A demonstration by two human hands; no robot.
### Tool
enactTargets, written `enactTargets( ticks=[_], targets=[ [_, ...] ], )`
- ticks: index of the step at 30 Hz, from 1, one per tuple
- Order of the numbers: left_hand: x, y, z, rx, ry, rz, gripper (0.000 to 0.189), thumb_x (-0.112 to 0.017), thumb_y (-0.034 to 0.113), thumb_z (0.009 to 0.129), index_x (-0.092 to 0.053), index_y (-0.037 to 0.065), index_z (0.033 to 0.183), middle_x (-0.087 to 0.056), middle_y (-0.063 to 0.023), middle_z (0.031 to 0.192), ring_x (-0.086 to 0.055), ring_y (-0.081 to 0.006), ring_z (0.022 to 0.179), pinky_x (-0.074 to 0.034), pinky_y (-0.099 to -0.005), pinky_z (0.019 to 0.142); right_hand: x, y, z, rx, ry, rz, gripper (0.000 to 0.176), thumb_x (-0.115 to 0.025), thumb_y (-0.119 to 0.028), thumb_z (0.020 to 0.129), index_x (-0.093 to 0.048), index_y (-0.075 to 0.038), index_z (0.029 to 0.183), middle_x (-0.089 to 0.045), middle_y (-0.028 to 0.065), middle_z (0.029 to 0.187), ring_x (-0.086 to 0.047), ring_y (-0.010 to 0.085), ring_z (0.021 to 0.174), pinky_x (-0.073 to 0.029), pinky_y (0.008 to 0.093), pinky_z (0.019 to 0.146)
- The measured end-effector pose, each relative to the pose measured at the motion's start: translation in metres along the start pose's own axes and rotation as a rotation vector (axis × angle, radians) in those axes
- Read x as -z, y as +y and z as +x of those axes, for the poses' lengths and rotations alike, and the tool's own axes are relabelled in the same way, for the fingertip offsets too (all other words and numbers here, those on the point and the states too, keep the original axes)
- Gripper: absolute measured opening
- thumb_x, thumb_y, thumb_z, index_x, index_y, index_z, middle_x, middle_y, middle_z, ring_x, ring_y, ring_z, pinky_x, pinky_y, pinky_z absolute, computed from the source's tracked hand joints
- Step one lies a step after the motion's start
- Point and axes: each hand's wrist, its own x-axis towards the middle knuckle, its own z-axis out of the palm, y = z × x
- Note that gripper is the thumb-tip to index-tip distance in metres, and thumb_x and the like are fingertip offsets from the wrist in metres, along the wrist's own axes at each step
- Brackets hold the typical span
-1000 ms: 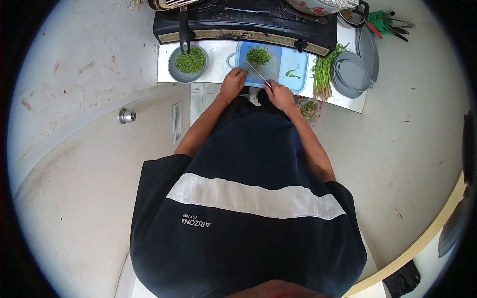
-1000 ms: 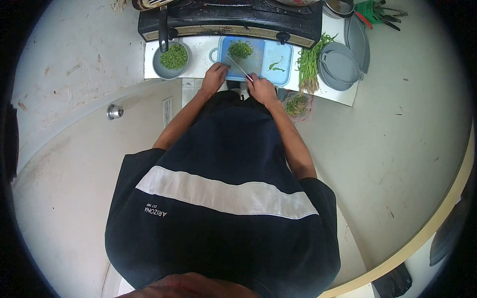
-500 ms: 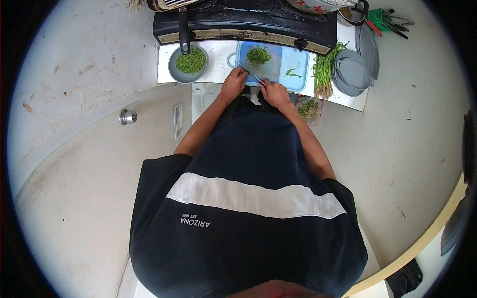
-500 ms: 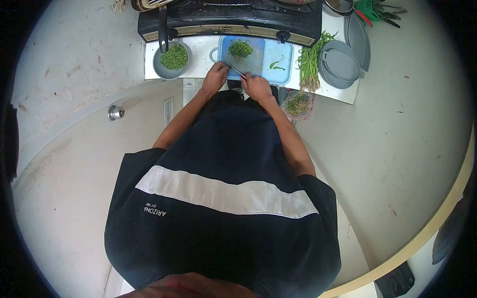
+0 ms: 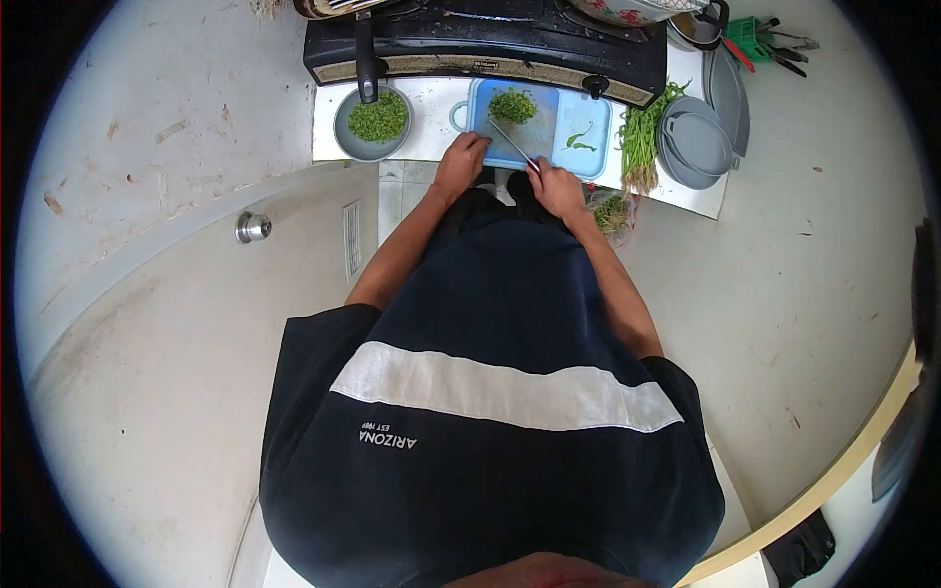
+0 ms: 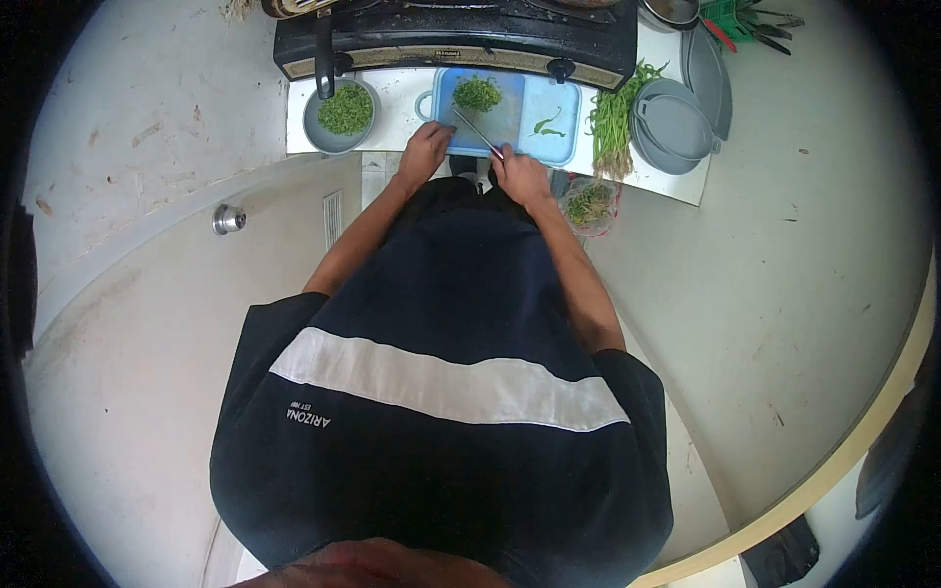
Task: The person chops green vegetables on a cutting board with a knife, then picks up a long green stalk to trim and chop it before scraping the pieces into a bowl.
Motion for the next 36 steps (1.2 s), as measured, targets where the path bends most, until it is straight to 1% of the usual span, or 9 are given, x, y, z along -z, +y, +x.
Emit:
enactTargets(
  ticks=[3,5,9,14,17,19,26,31,36],
  targets=[
    [0.000,0.001,0.000,0.006,0.008,-0.004,0.018,-0.068,0.000,0.088,-0.074,0.000,0.105,-0.064,-0.0150,0.091,-0.065,-0.0350,0.089,-0.055,-0.0440,0.079,0.001,-0.004,-0.001,0.007,-0.008,0.015,0.034,-0.055,-0.038,0.104,-0.060,-0.005,0.110,-0.070,0.0254,0.073,-0.070,0.0476,0.071,-0.056,0.0589,0.066],
    [0.002,0.002,0.001,0.025,-0.030,0.020,0.018,-0.069,0.001,0.087,-0.074,0.000,0.104,-0.065,-0.0149,0.091,-0.065,-0.0356,0.089,-0.055,-0.0446,0.079,0.003,-0.009,0.000,0.016,-0.017,0.026,0.035,-0.055,-0.038,0.104,-0.060,-0.004,0.110,-0.070,0.0254,0.073,-0.070,0.0479,0.071,-0.056,0.0590,0.066],
    [0.002,0.003,0.000,0.009,-0.009,0.013,0.018,-0.068,0.000,0.087,-0.074,0.000,0.105,-0.065,-0.0158,0.093,-0.065,-0.0364,0.090,-0.055,-0.0446,0.080,-0.005,-0.013,0.002,0.064,-0.025,0.021,0.036,-0.055,-0.038,0.104,-0.060,-0.003,0.108,-0.070,0.0253,0.073,-0.070,0.0483,0.071,-0.056,0.0585,0.067],
    [0.000,0.001,-0.002,0.003,-0.014,0.023,0.023,-0.067,-0.001,0.087,-0.074,0.000,0.109,-0.066,-0.0174,0.101,-0.065,-0.0376,0.097,-0.055,-0.0457,0.086,-0.015,-0.020,0.015,0.040,-0.014,0.011,0.036,-0.054,-0.038,0.104,-0.061,-0.002,0.107,-0.070,0.0257,0.075,-0.070,0.0481,0.073,-0.057,0.0577,0.068],
    [0.000,0.002,-0.005,0.007,-0.021,0.019,0.026,-0.067,-0.002,0.086,-0.074,0.001,0.111,-0.067,-0.0171,0.103,-0.065,-0.0375,0.099,-0.055,-0.0459,0.086,-0.019,-0.021,0.017,0.061,0.022,-0.010,0.036,-0.053,-0.039,0.105,-0.059,-0.003,0.107,-0.069,0.0261,0.073,-0.069,0.0483,0.070,-0.056,0.0576,0.064],
    [0.001,0.004,-0.005,0.006,-0.014,0.038,0.025,-0.067,-0.002,0.086,-0.073,0.001,0.111,-0.067,-0.0169,0.103,-0.065,-0.0373,0.099,-0.055,-0.0454,0.086,-0.018,-0.020,0.014,0.055,0.014,-0.019,0.037,-0.053,-0.037,0.105,-0.061,-0.002,0.108,-0.070,0.0257,0.075,-0.070,0.0482,0.073,-0.057,0.0575,0.068],
    [0.000,-0.003,-0.004,0.003,0.004,-0.012,0.022,-0.068,0.000,0.087,-0.073,0.000,0.108,-0.067,-0.0167,0.098,-0.066,-0.0366,0.093,-0.055,-0.0450,0.083,-0.010,-0.010,0.004,0.013,0.017,-0.009,0.036,-0.053,-0.037,0.104,-0.061,-0.003,0.109,-0.070,0.0258,0.074,-0.070,0.0481,0.073,-0.057,0.0577,0.068],
    [0.004,-0.001,-0.003,0.019,-0.029,-0.004,0.019,-0.067,0.001,0.089,-0.073,0.000,0.107,-0.067,-0.0171,0.097,-0.066,-0.0366,0.091,-0.055,-0.0454,0.081,-0.007,-0.011,0.003,0.015,0.002,0.031,0.036,-0.055,-0.037,0.104,-0.061,-0.002,0.109,-0.070,0.0265,0.074,-0.070,0.0480,0.072,-0.056,0.0579,0.067],
    [0.005,0.002,-0.002,-0.001,-0.013,0.013,0.018,-0.067,0.002,0.090,-0.073,0.000,0.107,-0.067,-0.0171,0.096,-0.066,-0.0368,0.091,-0.055,-0.0456,0.080,-0.010,-0.013,0.003,0.073,-0.012,0.043,0.037,-0.056,-0.037,0.103,-0.062,-0.001,0.106,-0.069,0.0264,0.073,-0.070,0.0476,0.071,-0.057,0.0574,0.068]
  ],
)
